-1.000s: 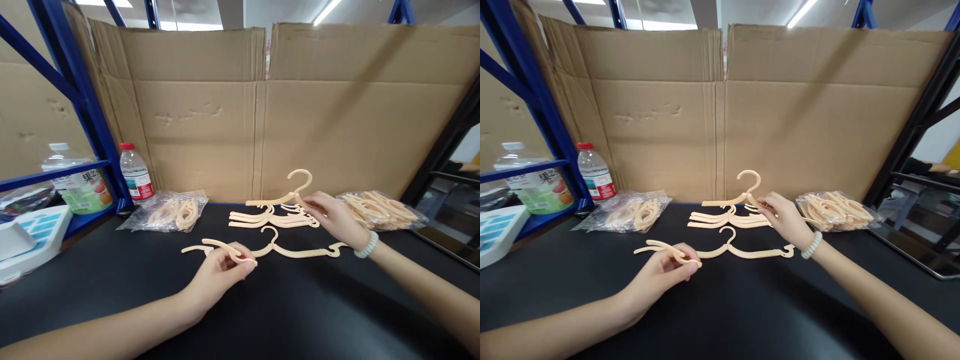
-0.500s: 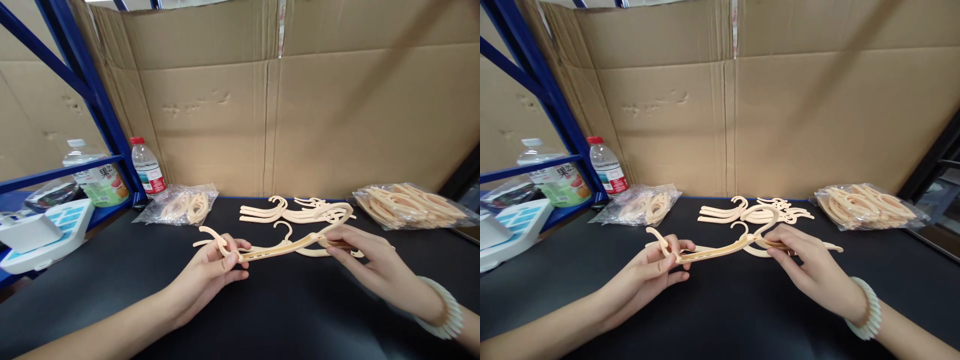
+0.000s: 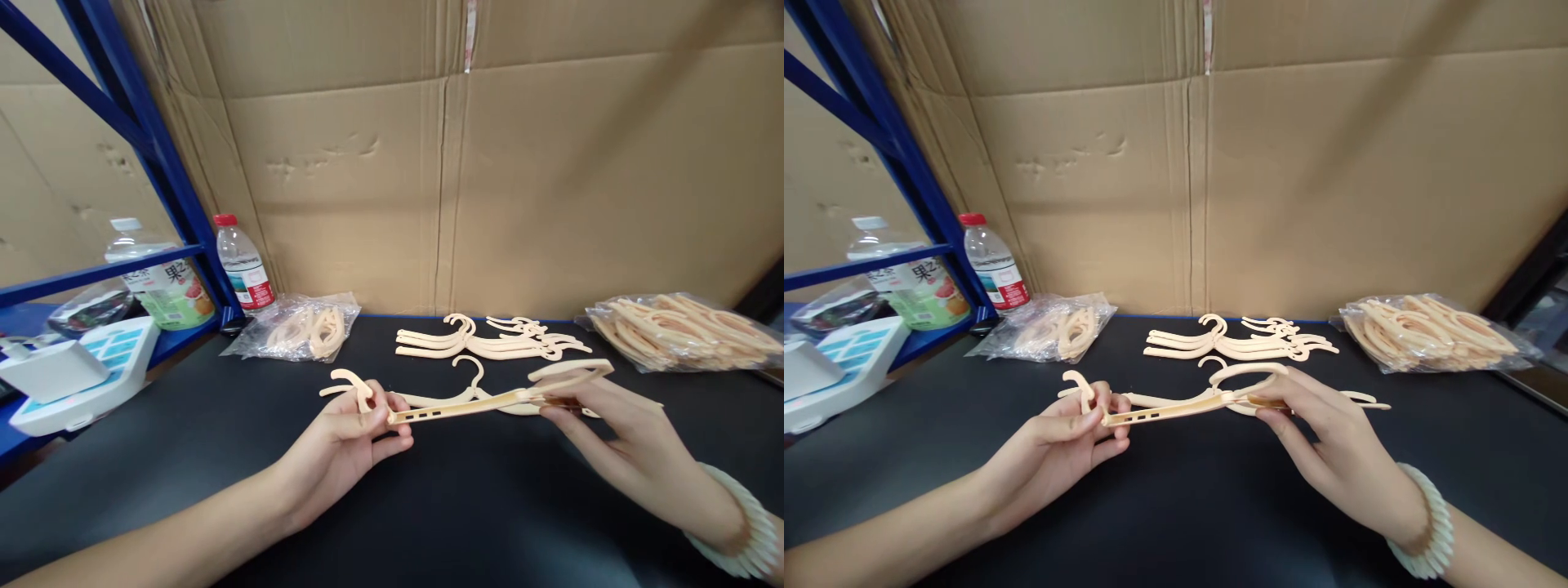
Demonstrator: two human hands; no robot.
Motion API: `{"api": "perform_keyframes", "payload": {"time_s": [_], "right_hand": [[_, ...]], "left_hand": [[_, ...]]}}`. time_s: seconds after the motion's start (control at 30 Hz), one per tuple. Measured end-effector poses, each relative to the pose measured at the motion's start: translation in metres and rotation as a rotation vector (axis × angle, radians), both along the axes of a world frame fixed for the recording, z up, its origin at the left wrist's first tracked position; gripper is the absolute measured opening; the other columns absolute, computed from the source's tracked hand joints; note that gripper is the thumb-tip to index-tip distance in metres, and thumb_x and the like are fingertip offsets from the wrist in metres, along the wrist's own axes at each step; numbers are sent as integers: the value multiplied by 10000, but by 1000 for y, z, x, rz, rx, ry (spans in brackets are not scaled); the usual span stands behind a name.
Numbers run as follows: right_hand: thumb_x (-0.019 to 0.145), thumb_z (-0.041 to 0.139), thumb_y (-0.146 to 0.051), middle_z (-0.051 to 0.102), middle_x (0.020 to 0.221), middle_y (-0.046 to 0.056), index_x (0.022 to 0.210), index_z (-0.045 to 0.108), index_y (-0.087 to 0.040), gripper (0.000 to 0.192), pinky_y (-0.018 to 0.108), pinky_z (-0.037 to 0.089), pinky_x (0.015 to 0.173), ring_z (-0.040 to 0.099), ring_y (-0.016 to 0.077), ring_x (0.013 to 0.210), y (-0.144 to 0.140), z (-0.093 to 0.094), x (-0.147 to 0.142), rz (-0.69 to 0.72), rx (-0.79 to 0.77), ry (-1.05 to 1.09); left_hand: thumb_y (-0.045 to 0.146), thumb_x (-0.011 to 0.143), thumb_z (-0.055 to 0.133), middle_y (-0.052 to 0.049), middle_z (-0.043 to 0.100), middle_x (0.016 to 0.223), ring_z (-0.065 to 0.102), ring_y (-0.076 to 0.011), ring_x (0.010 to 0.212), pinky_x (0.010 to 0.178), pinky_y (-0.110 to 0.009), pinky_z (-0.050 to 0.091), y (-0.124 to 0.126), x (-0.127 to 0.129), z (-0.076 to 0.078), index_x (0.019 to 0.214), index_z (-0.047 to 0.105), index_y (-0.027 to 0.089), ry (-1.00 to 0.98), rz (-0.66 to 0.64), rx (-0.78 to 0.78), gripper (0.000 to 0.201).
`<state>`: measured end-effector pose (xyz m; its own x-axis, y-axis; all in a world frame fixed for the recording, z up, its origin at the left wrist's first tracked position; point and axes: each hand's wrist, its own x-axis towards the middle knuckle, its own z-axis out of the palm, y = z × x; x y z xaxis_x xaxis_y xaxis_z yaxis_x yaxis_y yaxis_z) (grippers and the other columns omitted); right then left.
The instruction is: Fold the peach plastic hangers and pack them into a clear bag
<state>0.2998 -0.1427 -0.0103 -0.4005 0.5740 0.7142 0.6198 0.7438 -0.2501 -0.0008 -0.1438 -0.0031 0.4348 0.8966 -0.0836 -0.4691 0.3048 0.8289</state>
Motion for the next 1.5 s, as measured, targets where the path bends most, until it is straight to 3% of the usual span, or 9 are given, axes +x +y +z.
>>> {"api": "perform_keyframes", "payload": {"time_s": [0.47, 0.63, 0.83, 1.1, 1.5], "right_hand": [[913, 540, -170, 670, 957, 40, 1037, 573, -274, 165, 305, 541, 778, 655, 207, 872, -3, -2, 0, -2, 26, -42], [919, 535, -187, 673, 925, 47, 1037, 578, -276, 154, 305, 541, 693, 661, 216, 850, -4, -5, 1, -12, 6, -70], [916, 532, -189, 685, 932, 45, 1009, 594, -249, 127, 357, 520, 859, 660, 215, 867, -4, -5, -1, 9, -6, -41], [920, 518, -139, 660, 959, 50, 1047, 576, -228, 165, 280, 528, 711, 651, 191, 864, -11, -2, -3, 40, 8, -82], [921, 531, -158, 673, 975, 35, 1061, 577, -239, 168, 255, 542, 742, 661, 174, 863, -21, 0, -14, 29, -30, -22]], "left_hand": [[172, 761, 742, -37, 632, 856, 618, -156, 777, 802, -312, 532, -1, 0, -1, 720, 614, 134, 73, 64, 30, 140], [202, 754, 762, -26, 629, 827, 612, -136, 726, 758, -290, 540, -1, -2, -3, 712, 610, 130, 132, 94, 24, 174], [214, 743, 767, -30, 622, 803, 606, -135, 693, 716, -285, 543, 1, -2, -5, 669, 577, 124, 144, 92, 7, 223], [162, 731, 754, -21, 622, 790, 606, -137, 677, 703, -270, 520, -2, -4, -9, 657, 519, 141, 154, 78, 63, 247], [106, 723, 713, 14, 626, 724, 592, -104, 611, 627, -212, 497, -3, -1, -7, 673, 479, 165, 203, 203, 114, 247]]}}
